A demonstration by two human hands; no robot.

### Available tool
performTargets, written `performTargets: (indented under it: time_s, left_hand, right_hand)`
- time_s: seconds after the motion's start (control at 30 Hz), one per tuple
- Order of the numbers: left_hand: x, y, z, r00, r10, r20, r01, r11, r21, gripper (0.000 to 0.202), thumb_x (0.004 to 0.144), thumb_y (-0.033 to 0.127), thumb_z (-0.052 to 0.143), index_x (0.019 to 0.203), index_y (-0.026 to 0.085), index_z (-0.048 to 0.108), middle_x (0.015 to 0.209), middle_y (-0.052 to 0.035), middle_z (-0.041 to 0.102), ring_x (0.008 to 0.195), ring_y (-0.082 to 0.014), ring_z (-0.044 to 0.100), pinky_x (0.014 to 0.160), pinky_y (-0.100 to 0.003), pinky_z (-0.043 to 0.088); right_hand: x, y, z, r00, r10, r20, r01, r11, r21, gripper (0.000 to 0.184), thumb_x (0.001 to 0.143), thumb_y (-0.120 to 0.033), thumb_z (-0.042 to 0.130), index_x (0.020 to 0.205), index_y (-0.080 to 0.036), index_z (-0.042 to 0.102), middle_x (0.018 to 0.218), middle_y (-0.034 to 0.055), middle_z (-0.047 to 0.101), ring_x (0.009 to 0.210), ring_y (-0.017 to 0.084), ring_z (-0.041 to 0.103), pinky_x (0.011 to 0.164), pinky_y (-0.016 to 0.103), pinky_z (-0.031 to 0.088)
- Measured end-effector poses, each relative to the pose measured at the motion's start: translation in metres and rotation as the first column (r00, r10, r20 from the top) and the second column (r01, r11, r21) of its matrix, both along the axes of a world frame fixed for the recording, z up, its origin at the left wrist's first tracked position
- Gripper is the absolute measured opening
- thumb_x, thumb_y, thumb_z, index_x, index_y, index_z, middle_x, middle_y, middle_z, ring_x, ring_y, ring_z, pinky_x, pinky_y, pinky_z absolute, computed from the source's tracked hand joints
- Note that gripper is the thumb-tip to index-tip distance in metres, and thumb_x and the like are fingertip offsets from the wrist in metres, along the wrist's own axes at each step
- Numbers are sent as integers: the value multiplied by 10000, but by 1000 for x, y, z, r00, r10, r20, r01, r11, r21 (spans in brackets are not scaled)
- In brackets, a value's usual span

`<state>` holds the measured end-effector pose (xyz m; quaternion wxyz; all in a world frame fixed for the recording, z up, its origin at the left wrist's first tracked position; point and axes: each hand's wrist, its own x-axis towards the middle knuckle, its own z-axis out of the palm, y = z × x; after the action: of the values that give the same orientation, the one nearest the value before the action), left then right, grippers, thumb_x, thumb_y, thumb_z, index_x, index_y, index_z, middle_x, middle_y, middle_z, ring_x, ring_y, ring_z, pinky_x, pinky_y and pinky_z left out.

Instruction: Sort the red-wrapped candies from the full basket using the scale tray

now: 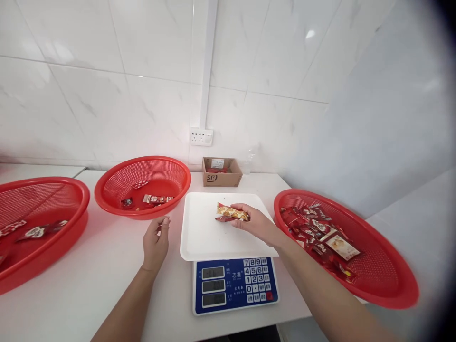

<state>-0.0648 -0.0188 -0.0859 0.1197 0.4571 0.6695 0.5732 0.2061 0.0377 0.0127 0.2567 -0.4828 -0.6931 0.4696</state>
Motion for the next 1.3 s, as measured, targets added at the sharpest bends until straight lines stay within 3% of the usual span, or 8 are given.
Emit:
performTargets:
  time_s: [0.1,0.33,0.6,0.7,0.87,1.0,1.13,1.3]
  left_hand:
    - [1,-1,2,1000,-4,2,4,1000,4,345,844,491,434,909,202,610,864,-54,679,780,-188,645,725,-329,528]
    - [2,-2,4,1000,-21,12,21,1000,0,331,846,481,438,904,204,609,872,-54,675,796,-192,640,740,-332,523]
    - [3,-1,4,999,-5,33,5,1000,-9,312,833,468,455,893,202,607,882,-57,683,782,-188,650,746,-330,530]
    - [2,-1,3,999,2,42,-1,1000,-17,315,827,469,462,900,200,609,889,-58,683,781,-189,653,756,-337,529]
    - [1,1,2,997,7,74,-5,1000,-22,312,816,459,478,930,196,602,885,-50,675,784,-194,651,801,-373,517]
    - [3,2,5,996,23,88,-20,999,-36,259,808,413,502,921,202,601,882,-33,672,765,-186,655,810,-380,520]
    - [6,1,9,996,38,76,-34,998,-57,238,798,395,503,902,207,604,861,-25,675,744,-188,658,793,-385,526]
    - [7,1,9,996,42,73,-37,997,-68,249,786,413,509,901,214,605,853,-24,678,740,-193,660,790,-386,526]
  right_hand:
    - [0,-1,4,999,-36,35,35,998,45,538,748,-435,647,1223,-218,517,1208,75,596,1012,198,587,850,333,467]
    - [-1,-1,10,975,-197,-102,200,980,22,561,802,-446,541,1299,-196,470,758,-1,580,567,105,488,491,236,384]
    - [18,-21,6,951,-56,305,22,993,113,440,837,-403,494,1234,-224,558,828,13,661,576,122,535,624,286,457]
    - [42,-24,11,934,-155,322,99,978,184,387,850,-391,471,1165,-201,591,823,24,672,635,139,573,643,273,466]
    - [106,-15,15,656,-340,674,243,940,238,310,919,-327,355,1080,-201,588,977,58,674,825,181,632,726,289,469]
    - [159,-4,0,443,-259,858,333,936,111,201,886,-286,496,960,-151,626,920,92,662,838,217,628,751,364,477]
    - [192,2,-24,438,-93,894,305,951,-50,291,877,-331,559,1117,-166,574,1113,67,601,944,184,596,821,401,495]
    - [205,10,-52,437,-92,895,312,949,-55,536,866,-321,573,1357,-224,382,1403,112,381,1146,265,498,907,479,455]
